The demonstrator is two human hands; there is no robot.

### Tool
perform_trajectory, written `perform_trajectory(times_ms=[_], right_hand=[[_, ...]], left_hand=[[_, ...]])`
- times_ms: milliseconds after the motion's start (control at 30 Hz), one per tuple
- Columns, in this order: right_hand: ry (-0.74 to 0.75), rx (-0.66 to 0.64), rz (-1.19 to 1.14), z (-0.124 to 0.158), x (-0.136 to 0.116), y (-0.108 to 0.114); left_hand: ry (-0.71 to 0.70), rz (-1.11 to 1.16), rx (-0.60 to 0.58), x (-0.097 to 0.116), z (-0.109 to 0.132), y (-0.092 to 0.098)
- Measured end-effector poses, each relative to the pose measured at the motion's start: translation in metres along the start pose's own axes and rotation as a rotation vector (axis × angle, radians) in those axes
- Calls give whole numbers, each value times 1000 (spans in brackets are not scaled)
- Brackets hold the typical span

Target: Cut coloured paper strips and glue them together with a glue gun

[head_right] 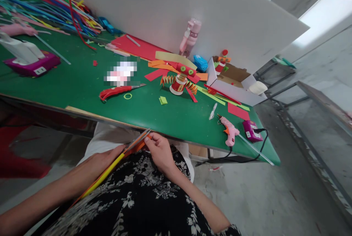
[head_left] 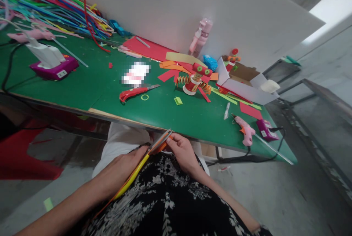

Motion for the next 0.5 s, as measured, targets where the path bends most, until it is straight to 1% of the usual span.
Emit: perform_trajectory(times_ms=[133, 300, 400, 433, 500], right_hand=[[-5, 3, 3, -1, 2, 2], [8, 6, 14, -1, 4, 3], [36, -6, 110, 2, -10, 5], [36, -37, 161, 3, -19, 7], [8, -125, 250, 4, -44, 14]], left_hand=[[6, 15, 6, -2, 0, -2], [-63, 88, 52, -3, 2, -3], [-80, 114, 154, -2, 6, 1], [-61, 92, 204, -2, 7, 4], [8, 39, 341, -6, 9, 10]])
Point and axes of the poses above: each hand's wrist, its own z-axis away from the middle knuckle, its own y-axis out of the back of the hand, x = y × z, the point moved 1 cm from there along -z, towards the middle knuckle, and after that the axes turned 10 degrees about -z, right-handed, at the moved point
